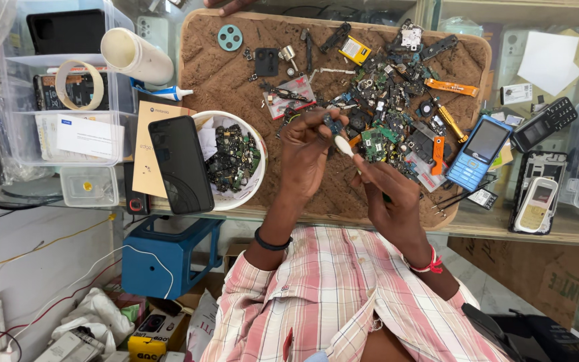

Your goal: The person uses a toothbrush to scrub small electronic components on a cluttered workbench. They pick up individual pieces, brush them, and place them back among other parts and tools.

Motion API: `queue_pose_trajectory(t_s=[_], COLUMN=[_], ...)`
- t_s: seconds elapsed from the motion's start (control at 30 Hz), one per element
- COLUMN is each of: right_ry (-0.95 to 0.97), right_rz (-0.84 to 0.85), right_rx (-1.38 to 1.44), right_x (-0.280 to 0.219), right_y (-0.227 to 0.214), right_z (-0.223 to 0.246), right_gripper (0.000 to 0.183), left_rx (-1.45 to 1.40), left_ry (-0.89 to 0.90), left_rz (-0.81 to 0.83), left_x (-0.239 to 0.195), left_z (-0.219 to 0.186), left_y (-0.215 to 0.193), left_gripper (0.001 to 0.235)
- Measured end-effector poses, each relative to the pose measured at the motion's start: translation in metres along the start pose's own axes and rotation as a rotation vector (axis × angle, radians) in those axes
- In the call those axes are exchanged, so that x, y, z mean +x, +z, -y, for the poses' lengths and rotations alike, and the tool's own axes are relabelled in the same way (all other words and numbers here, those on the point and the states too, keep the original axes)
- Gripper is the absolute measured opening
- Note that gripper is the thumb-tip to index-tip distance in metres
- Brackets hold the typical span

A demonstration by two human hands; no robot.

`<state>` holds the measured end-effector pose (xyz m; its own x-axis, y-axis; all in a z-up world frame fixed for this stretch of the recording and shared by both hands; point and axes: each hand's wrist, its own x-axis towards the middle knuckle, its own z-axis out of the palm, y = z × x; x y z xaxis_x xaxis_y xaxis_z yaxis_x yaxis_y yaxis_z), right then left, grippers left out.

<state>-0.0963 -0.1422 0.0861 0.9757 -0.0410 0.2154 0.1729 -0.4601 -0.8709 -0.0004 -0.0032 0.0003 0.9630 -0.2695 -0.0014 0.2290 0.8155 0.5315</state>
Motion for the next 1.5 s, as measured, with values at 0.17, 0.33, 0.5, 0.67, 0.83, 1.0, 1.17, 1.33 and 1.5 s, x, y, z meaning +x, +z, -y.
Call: queue_pose_trajectory(t_s=[0.17,0.33,0.5,0.67,0.83,1.0,1.17,1.33,1.5], right_ry=[-0.050,0.035,-0.075,-0.056,0.004,0.017,-0.065,0.033,-0.014], right_rz=[-0.048,-0.089,-0.119,-0.029,-0.137,-0.164,-0.095,-0.113,-0.024], right_rx=[0.026,0.017,-0.010,-0.014,0.012,-0.074,-0.017,-0.014,-0.053], right_x=[0.000,0.005,0.007,0.003,0.003,0.003,0.006,0.008,0.005], right_y=[0.004,0.007,0.007,0.007,0.010,0.003,0.001,0.003,0.003], right_z=[-0.004,-0.008,-0.009,-0.007,-0.009,-0.008,-0.007,-0.011,-0.012], right_gripper=[0.044,0.041,0.044,0.048,0.047,0.045,0.047,0.047,0.048], left_rx=[0.010,0.127,0.221,0.151,0.211,0.313,0.174,0.281,0.131], left_ry=[-0.012,-0.062,0.010,0.074,-0.016,-0.049,0.012,-0.033,0.100], left_rz=[0.064,0.073,0.089,0.030,0.086,0.068,0.040,0.046,0.013], left_x=[-0.009,-0.008,-0.005,0.004,-0.005,-0.004,0.007,-0.004,0.006], left_z=[0.001,0.002,0.001,-0.009,-0.004,-0.001,-0.005,0.003,-0.003], left_y=[0.004,0.010,0.007,-0.001,0.009,0.020,0.016,0.016,0.005], left_gripper=[0.025,0.021,0.016,0.017,0.025,0.038,0.033,0.033,0.035])
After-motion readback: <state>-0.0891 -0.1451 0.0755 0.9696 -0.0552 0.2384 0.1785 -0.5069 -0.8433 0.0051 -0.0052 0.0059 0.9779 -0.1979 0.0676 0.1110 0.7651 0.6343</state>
